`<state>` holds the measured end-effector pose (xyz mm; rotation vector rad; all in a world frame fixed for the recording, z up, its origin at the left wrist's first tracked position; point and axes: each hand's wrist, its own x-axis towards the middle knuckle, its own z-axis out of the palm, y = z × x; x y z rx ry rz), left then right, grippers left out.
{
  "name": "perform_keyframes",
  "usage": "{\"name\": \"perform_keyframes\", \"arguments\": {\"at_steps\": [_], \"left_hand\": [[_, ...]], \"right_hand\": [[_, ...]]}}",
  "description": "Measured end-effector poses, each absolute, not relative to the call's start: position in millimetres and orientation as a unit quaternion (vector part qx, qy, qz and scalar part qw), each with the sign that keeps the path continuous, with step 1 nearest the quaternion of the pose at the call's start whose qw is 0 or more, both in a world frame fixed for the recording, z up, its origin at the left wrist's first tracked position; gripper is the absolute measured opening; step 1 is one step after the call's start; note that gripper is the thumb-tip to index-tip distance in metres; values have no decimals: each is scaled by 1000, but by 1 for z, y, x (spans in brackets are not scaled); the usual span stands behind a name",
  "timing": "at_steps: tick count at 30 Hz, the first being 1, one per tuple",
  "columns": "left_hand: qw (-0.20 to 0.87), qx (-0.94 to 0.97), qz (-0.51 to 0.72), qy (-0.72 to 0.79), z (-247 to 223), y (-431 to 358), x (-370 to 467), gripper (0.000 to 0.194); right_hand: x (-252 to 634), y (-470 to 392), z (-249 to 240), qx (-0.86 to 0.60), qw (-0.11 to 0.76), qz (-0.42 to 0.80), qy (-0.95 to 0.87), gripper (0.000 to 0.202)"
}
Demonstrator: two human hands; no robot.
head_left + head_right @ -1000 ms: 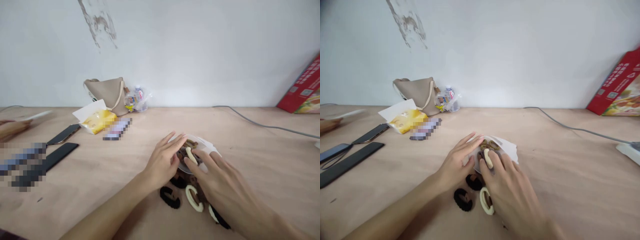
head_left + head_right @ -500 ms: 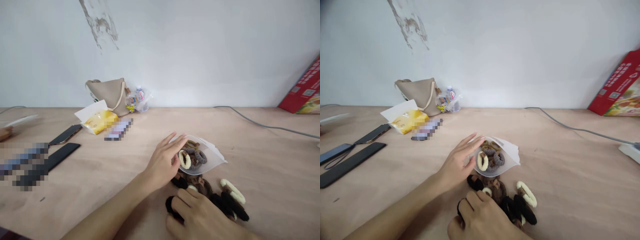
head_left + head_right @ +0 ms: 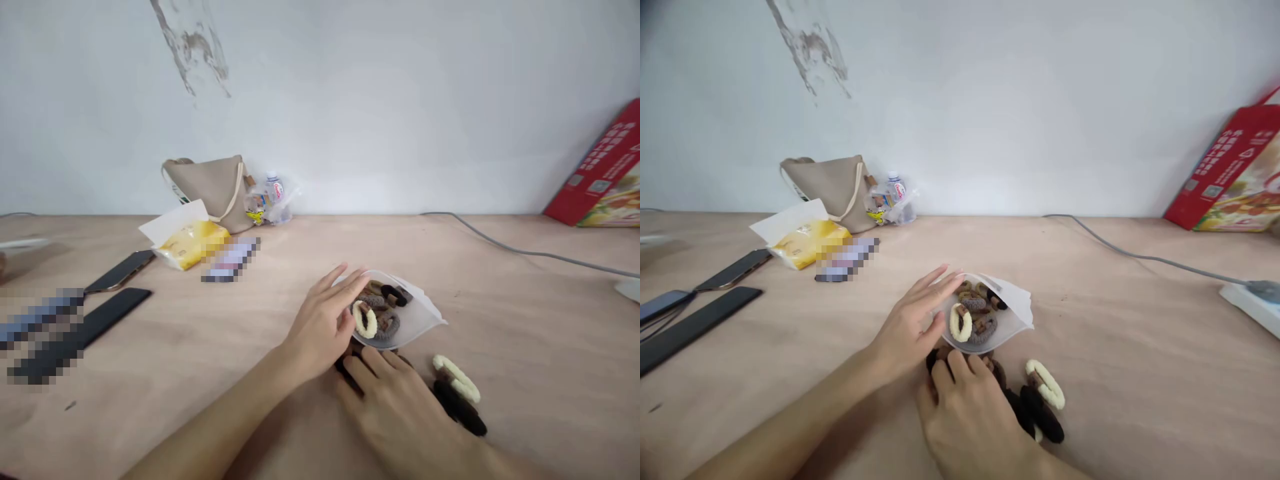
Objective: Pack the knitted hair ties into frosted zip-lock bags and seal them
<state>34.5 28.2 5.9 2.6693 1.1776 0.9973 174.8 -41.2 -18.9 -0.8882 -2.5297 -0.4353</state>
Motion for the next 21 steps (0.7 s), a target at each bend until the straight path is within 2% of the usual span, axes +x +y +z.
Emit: {"name": "perform_keyframes", "arguments": {"at_steps": [2, 5, 7, 11, 15, 18, 21], "left_hand": [[26, 865, 327, 380, 5, 29, 33, 58], [30, 864, 331, 379, 5, 30, 31, 60], [35, 865, 330, 378, 5, 30, 30, 61], [41, 866, 327, 376, 7, 29, 30, 59], [47, 862, 331, 381, 7, 29, 31, 62], [47, 861, 333, 382, 7, 28, 31, 61], [42, 862, 331, 382, 7, 28, 31, 60]], "right_hand": [[171, -41, -15, -286, 239, -170, -912, 8], [183, -40, -3, -239, 318, -194, -897, 17], [199, -38, 5, -260, 351, -196, -878, 23], [227, -33, 9, -354, 300, -166, -870, 24], [234, -41, 0, -349, 305, -109, -879, 28], [237, -53, -7, -369, 306, -142, -866, 32], [249, -62, -13, -370, 278, -169, -870, 27]]}}
